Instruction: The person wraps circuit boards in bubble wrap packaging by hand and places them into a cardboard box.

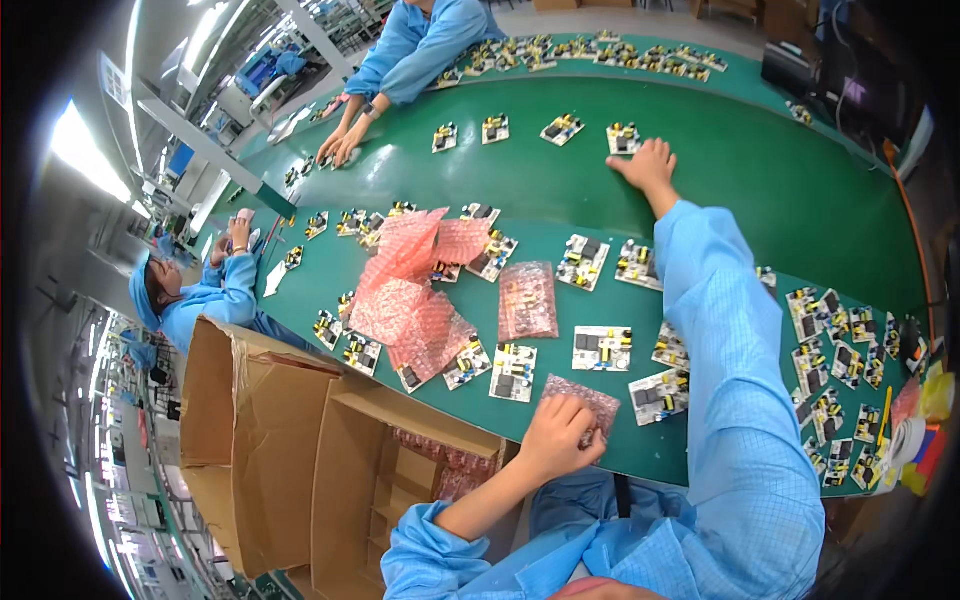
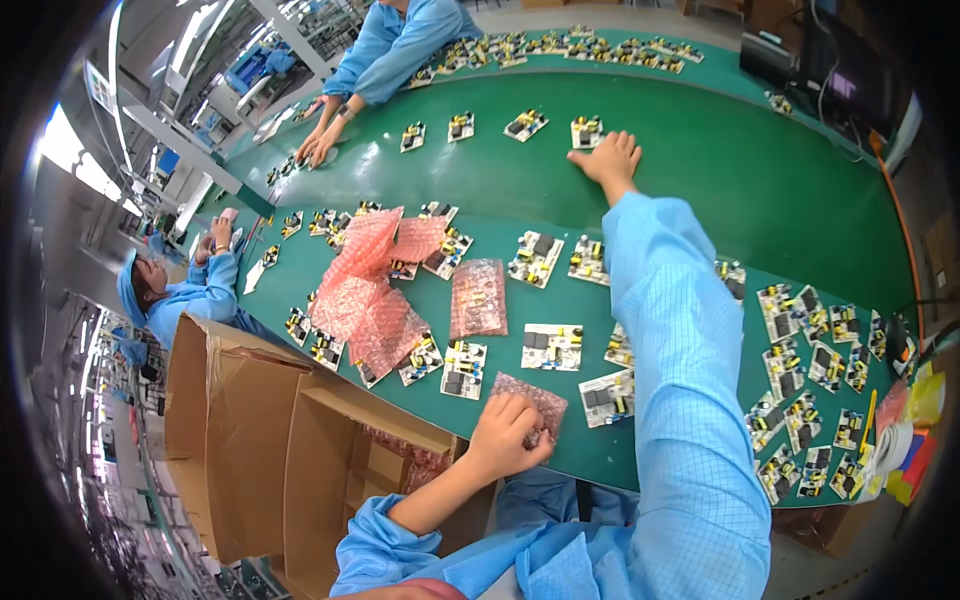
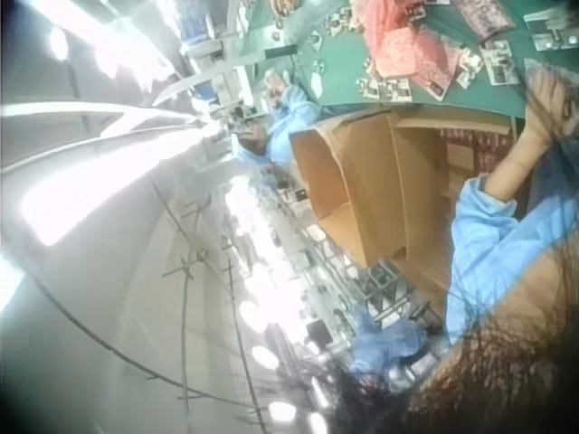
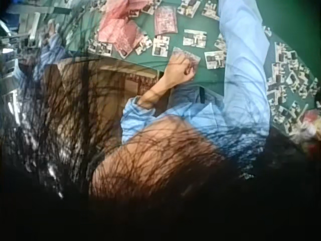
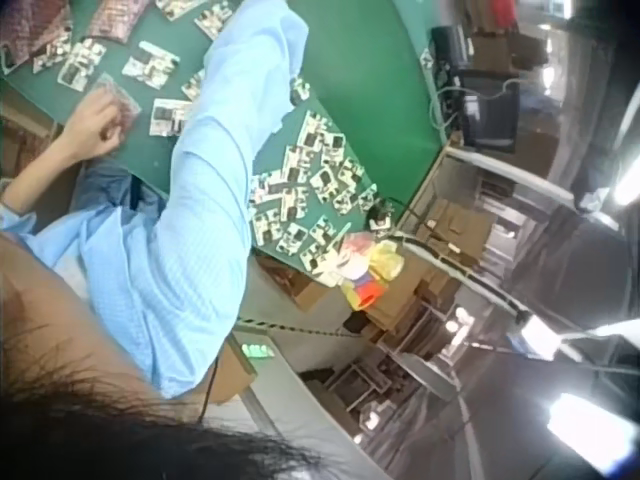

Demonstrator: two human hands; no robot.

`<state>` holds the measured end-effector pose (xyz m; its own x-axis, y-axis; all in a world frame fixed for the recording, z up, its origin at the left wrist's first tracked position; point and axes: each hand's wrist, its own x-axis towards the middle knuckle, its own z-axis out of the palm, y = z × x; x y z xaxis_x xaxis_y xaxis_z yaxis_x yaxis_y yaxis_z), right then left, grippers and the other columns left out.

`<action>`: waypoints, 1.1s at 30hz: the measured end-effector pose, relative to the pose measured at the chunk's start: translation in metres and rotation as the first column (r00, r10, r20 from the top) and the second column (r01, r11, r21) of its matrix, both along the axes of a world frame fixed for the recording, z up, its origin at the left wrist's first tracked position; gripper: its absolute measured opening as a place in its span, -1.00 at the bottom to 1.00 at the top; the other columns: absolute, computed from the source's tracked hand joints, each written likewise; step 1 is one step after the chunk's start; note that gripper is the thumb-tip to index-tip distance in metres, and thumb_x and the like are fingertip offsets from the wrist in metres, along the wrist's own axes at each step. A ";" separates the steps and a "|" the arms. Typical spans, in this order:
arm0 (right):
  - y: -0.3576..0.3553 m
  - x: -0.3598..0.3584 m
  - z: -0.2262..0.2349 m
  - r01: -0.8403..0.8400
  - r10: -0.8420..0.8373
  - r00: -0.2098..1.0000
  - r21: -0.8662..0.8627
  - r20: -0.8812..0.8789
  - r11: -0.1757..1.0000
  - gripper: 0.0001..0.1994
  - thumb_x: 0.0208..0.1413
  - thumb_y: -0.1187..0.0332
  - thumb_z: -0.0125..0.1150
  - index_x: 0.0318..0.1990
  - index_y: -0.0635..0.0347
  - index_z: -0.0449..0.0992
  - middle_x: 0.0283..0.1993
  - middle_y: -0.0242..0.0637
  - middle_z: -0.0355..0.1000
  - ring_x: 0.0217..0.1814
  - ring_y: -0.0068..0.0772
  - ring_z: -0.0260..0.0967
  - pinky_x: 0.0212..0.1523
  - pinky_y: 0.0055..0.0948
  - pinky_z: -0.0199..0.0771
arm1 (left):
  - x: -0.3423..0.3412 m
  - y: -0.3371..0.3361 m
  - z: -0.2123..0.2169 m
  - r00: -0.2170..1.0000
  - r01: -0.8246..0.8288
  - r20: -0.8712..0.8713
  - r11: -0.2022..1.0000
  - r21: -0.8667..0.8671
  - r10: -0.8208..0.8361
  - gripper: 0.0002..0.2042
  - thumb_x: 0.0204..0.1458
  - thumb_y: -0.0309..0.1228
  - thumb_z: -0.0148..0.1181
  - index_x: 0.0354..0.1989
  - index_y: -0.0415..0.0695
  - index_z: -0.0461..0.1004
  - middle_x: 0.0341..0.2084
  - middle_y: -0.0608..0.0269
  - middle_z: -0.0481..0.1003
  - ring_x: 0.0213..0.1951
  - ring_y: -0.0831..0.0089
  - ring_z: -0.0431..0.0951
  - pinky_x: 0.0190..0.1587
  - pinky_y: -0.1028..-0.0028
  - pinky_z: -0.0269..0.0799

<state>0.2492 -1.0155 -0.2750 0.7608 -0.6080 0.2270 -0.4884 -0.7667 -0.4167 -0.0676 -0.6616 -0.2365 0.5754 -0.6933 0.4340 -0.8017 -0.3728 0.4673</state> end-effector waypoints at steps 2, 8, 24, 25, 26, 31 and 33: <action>0.001 0.010 0.011 0.064 -0.065 0.998 0.015 0.028 0.998 -0.04 -0.23 -0.35 0.36 0.13 0.36 0.36 0.23 -0.06 0.23 0.37 -0.05 0.03 0.35 0.00 -0.11 | -0.001 0.001 0.003 1.000 -0.017 -0.012 1.000 -0.025 0.017 -0.81 -0.28 -0.48 0.27 -0.53 -0.11 0.34 -0.48 0.21 0.33 -0.38 0.22 0.37 -0.31 0.30 0.26; 0.008 0.004 0.018 0.110 -0.112 0.994 0.085 0.011 0.990 -0.09 -0.30 -0.24 0.41 0.12 0.32 0.41 0.25 -0.09 0.22 0.36 -0.07 0.05 0.34 -0.05 -0.06 | -0.004 0.003 0.000 0.998 -0.068 0.009 0.996 -0.051 0.069 -0.82 -0.26 -0.50 0.27 -0.55 -0.10 0.33 -0.51 0.22 0.33 -0.40 0.22 0.36 -0.32 0.30 0.25; -0.012 -0.301 0.151 -0.494 0.564 0.728 0.869 0.390 0.037 -0.42 0.08 0.49 0.28 0.28 0.22 0.25 0.06 -0.17 0.47 -0.02 -0.38 0.52 0.09 -0.39 0.56 | -0.012 0.011 -0.013 0.981 -0.129 0.136 0.989 -0.074 0.138 -0.88 -0.14 -0.44 0.21 -0.49 -0.14 0.38 -0.44 0.12 0.36 -0.32 0.12 0.39 -0.23 0.17 0.28; -0.003 -0.324 0.155 -0.471 0.594 0.713 0.882 0.372 0.014 -0.33 -0.01 0.51 0.31 0.31 0.22 0.21 0.08 -0.12 0.46 -0.01 -0.37 0.51 0.07 -0.39 0.56 | -0.013 0.013 -0.012 0.975 -0.153 0.153 0.986 -0.069 0.162 -0.88 -0.13 -0.43 0.21 -0.48 -0.14 0.39 -0.43 0.12 0.36 -0.31 0.12 0.39 -0.22 0.17 0.27; 0.007 -0.339 0.159 -0.449 0.579 0.733 0.894 0.357 0.016 -0.33 -0.01 0.51 0.31 0.31 0.22 0.21 0.08 -0.12 0.46 -0.01 -0.37 0.51 0.07 -0.39 0.56 | -0.012 0.014 -0.008 0.968 -0.178 0.170 0.982 -0.063 0.186 -0.89 -0.13 -0.43 0.20 -0.48 -0.14 0.40 -0.42 0.11 0.37 -0.30 0.12 0.39 -0.22 0.17 0.27; 0.062 -0.387 0.137 -0.438 0.786 0.571 0.898 0.235 0.051 -0.23 -0.11 0.66 0.27 0.34 0.21 0.15 0.08 -0.15 0.45 -0.01 -0.50 0.48 -0.10 -0.58 0.52 | -0.014 0.019 -0.013 0.974 -0.139 0.160 0.980 -0.143 0.162 -0.92 -0.12 -0.53 0.20 -0.43 -0.18 0.45 -0.44 0.18 0.45 -0.32 0.17 0.42 -0.20 0.23 0.32; 0.078 -0.402 0.114 -0.432 0.807 0.529 0.902 0.262 -0.009 -0.26 -0.11 0.70 0.17 0.34 0.22 0.17 0.02 -0.20 0.47 -0.11 -0.61 0.45 -0.21 -0.63 0.45 | -0.015 0.017 -0.013 0.979 -0.093 0.168 0.984 -0.154 0.119 -0.92 -0.12 -0.55 0.19 -0.42 -0.18 0.46 -0.42 0.18 0.47 -0.31 0.17 0.42 -0.19 0.24 0.34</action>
<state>-0.1532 -0.9370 -0.1609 0.8310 0.4860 -0.2707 -0.2311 -0.1412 -0.9626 -0.0823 -0.6447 -0.2492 0.5481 -0.5552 0.6255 -0.8354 -0.3989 0.3780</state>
